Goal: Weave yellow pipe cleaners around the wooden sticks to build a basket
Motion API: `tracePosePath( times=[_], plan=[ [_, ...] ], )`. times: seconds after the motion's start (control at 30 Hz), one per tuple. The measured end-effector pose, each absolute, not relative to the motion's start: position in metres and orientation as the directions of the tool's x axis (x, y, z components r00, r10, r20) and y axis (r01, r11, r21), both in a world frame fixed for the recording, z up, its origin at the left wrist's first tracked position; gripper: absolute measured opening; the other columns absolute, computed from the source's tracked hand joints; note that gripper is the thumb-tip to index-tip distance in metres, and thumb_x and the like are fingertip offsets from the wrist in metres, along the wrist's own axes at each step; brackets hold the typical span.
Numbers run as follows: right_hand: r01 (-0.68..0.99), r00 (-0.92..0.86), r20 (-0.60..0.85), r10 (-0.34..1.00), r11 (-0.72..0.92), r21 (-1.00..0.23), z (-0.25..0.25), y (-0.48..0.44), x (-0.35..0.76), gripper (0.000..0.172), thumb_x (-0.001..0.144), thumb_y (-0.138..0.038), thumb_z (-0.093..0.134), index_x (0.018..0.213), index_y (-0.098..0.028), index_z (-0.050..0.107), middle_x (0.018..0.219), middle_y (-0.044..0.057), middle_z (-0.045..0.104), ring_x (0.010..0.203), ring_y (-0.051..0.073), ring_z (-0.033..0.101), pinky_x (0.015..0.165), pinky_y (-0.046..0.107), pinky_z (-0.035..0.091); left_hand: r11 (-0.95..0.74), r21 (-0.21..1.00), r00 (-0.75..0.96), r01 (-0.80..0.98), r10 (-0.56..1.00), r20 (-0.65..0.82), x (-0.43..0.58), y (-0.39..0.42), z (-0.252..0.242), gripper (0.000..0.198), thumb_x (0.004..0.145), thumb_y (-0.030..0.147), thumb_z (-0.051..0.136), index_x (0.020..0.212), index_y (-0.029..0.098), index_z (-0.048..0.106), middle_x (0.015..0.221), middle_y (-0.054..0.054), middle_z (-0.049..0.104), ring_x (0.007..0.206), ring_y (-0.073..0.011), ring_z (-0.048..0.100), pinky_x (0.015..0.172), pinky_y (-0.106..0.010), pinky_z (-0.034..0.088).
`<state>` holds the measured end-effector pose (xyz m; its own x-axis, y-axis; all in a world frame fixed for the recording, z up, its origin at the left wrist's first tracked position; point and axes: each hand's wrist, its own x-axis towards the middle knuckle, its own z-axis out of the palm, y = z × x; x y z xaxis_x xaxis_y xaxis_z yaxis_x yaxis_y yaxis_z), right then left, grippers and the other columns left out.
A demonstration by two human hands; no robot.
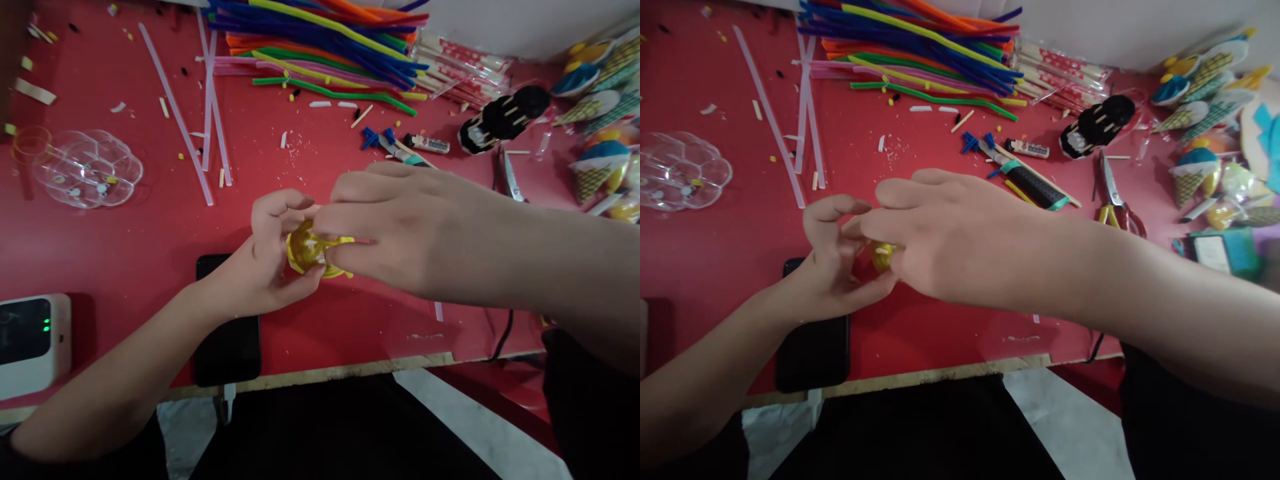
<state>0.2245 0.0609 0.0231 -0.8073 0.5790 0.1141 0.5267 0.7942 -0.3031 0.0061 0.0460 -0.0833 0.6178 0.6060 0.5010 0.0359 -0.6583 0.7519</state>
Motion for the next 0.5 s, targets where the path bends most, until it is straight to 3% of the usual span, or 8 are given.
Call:
tracePosePath(
  times=[0.1,0.2,0.37,0.5],
  plan=[
    [0.391,-0.912,0.085,0.401,0.914,-0.106,0.036,0.065,0.239,0.044,0.110,-0.027,0.035,0.088,-0.029,0.073,0.106,-0.005,0.073,0.095,0.014,0.064,0.082,0.033,0.058,-0.630,0.776,0.628,0.032,0.617,0.475,0.007,0.045,-0.082,0.081,0.089,0.017,0.070,0.151,0.038,0.022,0.140,-0.014,0.054,0.139,-0.0333,0.060,0.099,-0.051,0.065],
    [0.379,-0.911,0.158,0.382,0.924,-0.047,0.036,0.060,0.255,0.031,0.105,-0.020,0.045,0.090,-0.026,0.071,0.097,0.001,0.072,0.084,0.017,0.062,0.073,0.037,0.057,-0.630,0.772,0.609,0.085,0.646,0.461,0.008,0.044,-0.080,0.072,0.090,0.019,0.068,0.149,0.036,0.031,0.143,-0.014,0.056,0.137,-0.0329,0.061,0.105,-0.054,0.062],
    [0.499,-0.805,0.242,0.541,0.839,-0.215,0.012,0.032,0.268,0.011,0.103,-0.027,0.059,0.099,-0.021,0.067,0.092,0.004,0.074,0.085,0.019,0.067,0.078,0.036,0.058,-0.714,0.685,0.618,0.144,0.606,0.502,0.009,0.045,-0.069,0.065,0.088,0.019,0.068,0.146,0.030,0.041,0.138,-0.014,0.063,0.132,-0.0315,0.063,0.113,-0.058,0.054],
    [0.624,-0.666,0.282,0.690,0.723,-0.296,-0.008,0.011,0.263,0.014,0.095,-0.010,0.053,0.090,-0.021,0.061,0.082,0.003,0.070,0.076,0.017,0.064,0.073,0.031,0.056,-0.725,0.585,0.668,0.363,0.640,0.379,0.011,0.039,-0.051,0.049,0.092,0.025,0.067,0.137,0.021,0.049,0.130,-0.015,0.068,0.126,-0.0304,0.065,0.110,-0.051,0.054]
  ],
)
